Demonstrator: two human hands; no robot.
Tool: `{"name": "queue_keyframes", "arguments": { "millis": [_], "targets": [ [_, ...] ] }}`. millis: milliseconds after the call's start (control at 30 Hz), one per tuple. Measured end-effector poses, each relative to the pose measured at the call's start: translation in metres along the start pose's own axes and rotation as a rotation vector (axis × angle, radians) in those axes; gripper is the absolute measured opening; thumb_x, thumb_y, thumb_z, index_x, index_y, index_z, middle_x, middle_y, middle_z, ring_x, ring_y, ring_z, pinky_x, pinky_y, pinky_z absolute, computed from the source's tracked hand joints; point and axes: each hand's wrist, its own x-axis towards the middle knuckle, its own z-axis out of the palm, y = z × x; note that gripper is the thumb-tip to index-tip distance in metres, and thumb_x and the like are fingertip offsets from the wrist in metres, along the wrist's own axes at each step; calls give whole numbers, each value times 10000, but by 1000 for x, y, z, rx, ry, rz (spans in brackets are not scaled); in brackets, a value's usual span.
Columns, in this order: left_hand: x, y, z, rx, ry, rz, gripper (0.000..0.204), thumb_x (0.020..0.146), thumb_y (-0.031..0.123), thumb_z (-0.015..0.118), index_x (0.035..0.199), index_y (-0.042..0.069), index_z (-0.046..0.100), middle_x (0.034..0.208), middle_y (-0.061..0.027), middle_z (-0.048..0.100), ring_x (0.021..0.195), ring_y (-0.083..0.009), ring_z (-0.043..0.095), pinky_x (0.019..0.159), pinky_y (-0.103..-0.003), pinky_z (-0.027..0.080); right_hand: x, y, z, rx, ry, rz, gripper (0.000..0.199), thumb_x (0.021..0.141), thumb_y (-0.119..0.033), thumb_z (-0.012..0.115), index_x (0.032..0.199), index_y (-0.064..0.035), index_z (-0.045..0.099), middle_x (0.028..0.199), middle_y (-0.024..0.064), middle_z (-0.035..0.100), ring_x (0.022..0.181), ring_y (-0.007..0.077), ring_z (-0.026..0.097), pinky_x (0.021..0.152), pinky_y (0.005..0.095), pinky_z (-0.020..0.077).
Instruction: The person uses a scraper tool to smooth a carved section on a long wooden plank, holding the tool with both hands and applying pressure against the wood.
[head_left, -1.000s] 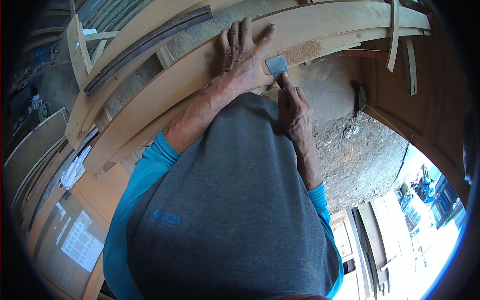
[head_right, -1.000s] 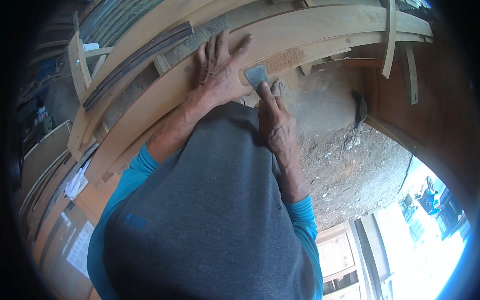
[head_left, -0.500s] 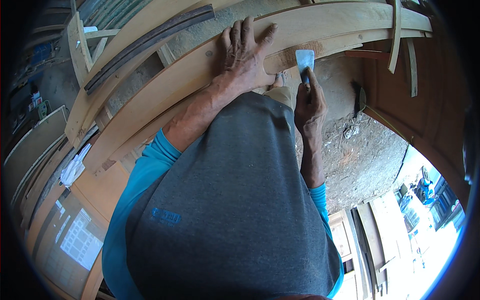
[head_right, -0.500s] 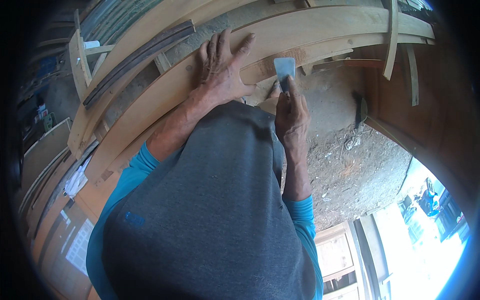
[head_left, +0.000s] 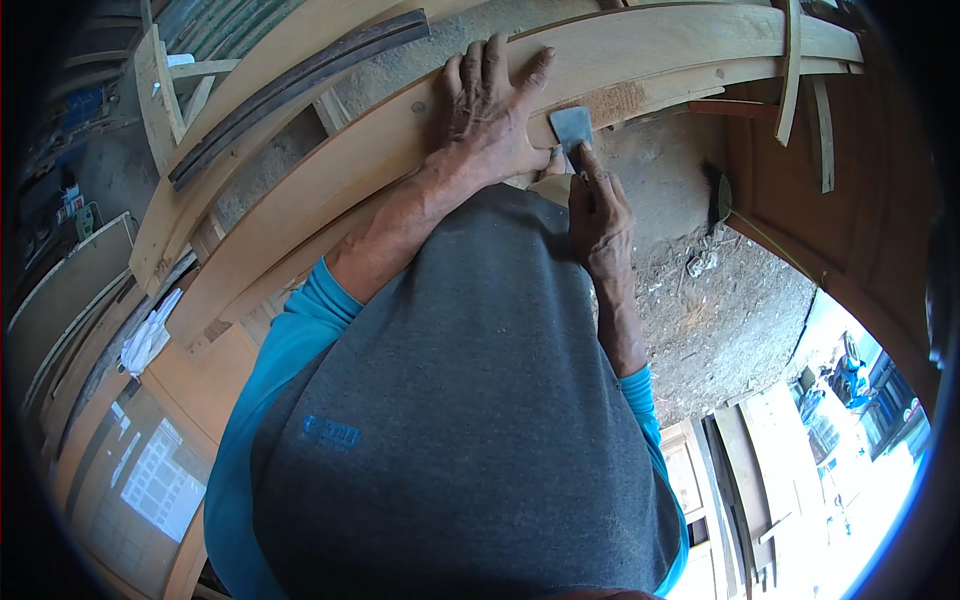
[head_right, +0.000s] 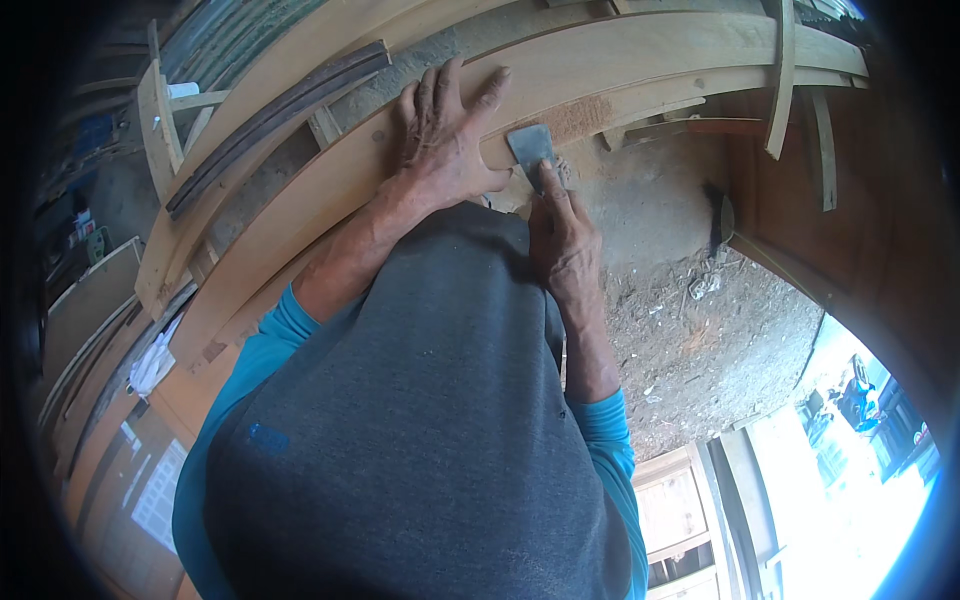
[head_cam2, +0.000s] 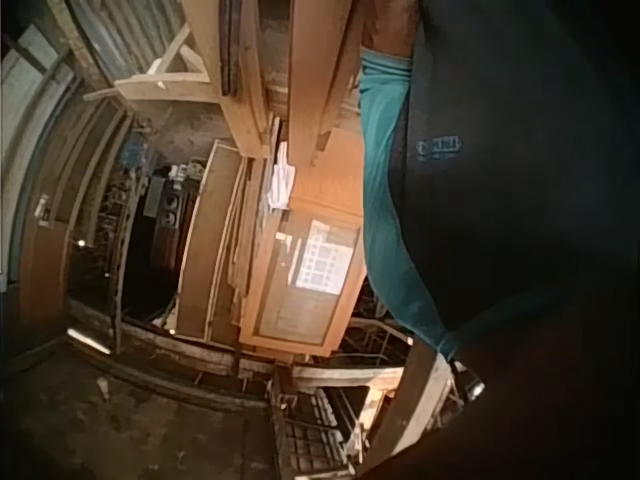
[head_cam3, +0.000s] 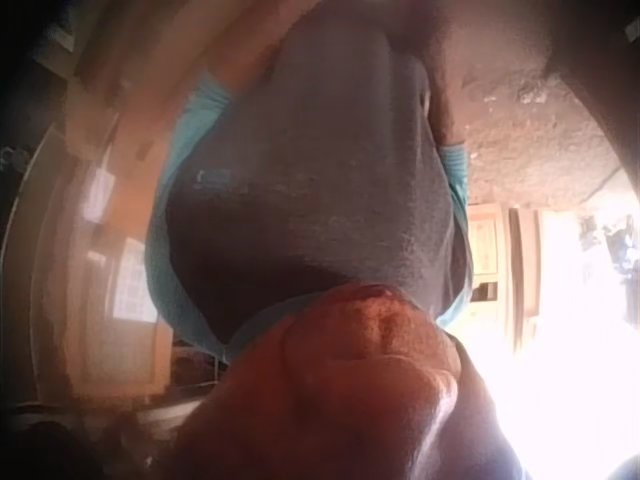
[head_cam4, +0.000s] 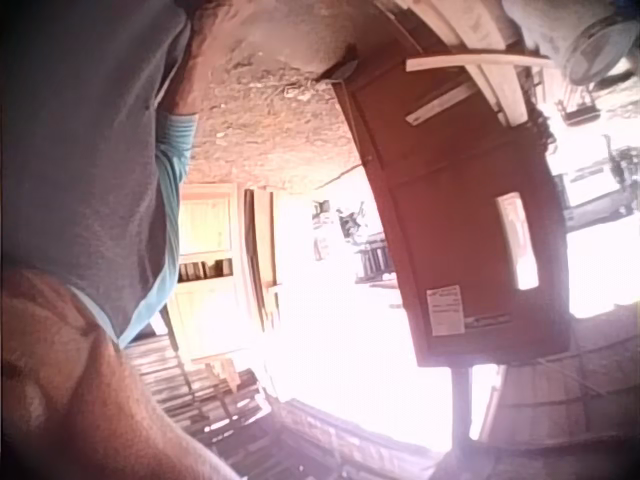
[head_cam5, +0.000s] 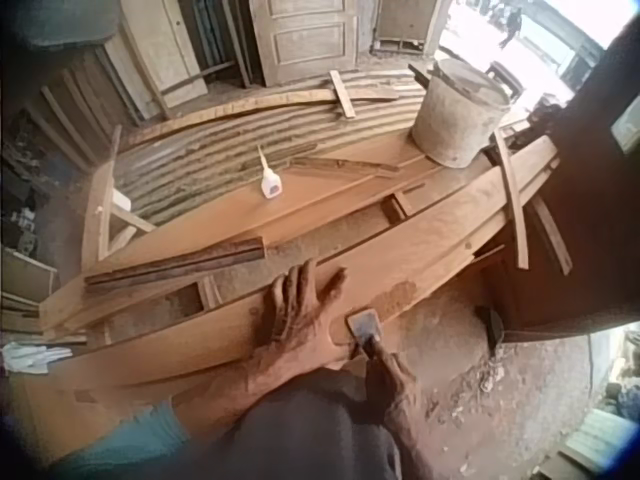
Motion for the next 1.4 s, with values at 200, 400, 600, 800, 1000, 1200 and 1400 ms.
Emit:
{"name": "queue_keyframes", "arguments": {
  "millis": [200, 400, 600, 800, 1000, 1200, 1400],
  "targets": [
    [-1, -2, 5, -2, 30, 17, 1266, 594, 426, 988, 1708, 223, 421, 1645, -360, 320, 1539, -546, 300, 1265, -689, 195, 8, 6, -9, -10, 124, 44, 504, 1067, -62, 663, 1566, -124, 637, 1133, 178, 769, 852, 227, 739, 750, 378, 581],
    [2, 2, -4, -26, -38, -22, 1277, 598, 426, 985, 1718, 232, 403, 1660, -361, 304, 1552, -553, 278, 1274, -686, 182, 12, -1, -9, -13, -12, -2, 512, 1046, -51, 686, 1549, -146, 653, 1027, 179, 743, 837, 284, 743, 741, 418, 589],
    [1, 1, -1, -38, -20, -10, 1279, 603, 424, 983, 1724, 247, 393, 1662, -367, 303, 1555, -559, 275, 1278, -689, 174, 12, -2, -5, 40, -9, -26, 512, 1026, -53, 700, 1526, -154, 660, 1056, 226, 744, 879, 410, 766, 770, 482, 616],
    [-1, 0, 2, -13, 7, -14, 1284, 598, 433, 981, 1724, 248, 393, 1659, -376, 299, 1553, -563, 273, 1271, -698, 175, 15, 5, -9, 27, 58, -1, 496, 1046, -38, 695, 1534, -124, 671, 987, 133, 741, 758, 175, 665, 708, 356, 555],
    [0, 0, 2, -10, 9, -2, 1292, 590, 434, 981, 1725, 248, 393, 1653, -382, 305, 1547, -567, 288, 1271, -698, 179, 36, 39, -25, -19, 249, 15, 465, 1065, -84, 699, 1528, -85, 668, 978, 83, 745, 727, 92, 584, 659, 299, 507],
    [1, 2, -3, -23, -28, -19, 1301, 586, 429, 988, 1727, 249, 389, 1656, -380, 301, 1553, -570, 277, 1274, -699, 178, 51, 42, -46, -52, 124, 132, 446, 1073, -130, 685, 1512, -61, 648, 1074, 207, 783, 868, 288, 760, 803, 402, 597],
    [0, -1, 1, -25, -7, -2, 1309, 586, 425, 1003, 1728, 254, 385, 1668, -377, 287, 1560, -569, 269, 1285, -692, 168, 52, 54, -53, -45, 266, 172, 481, 1057, -136, 711, 1519, -38, 620, 987, 163, 787, 823, 265, 754, 775, 401, 591]
  ]
}}
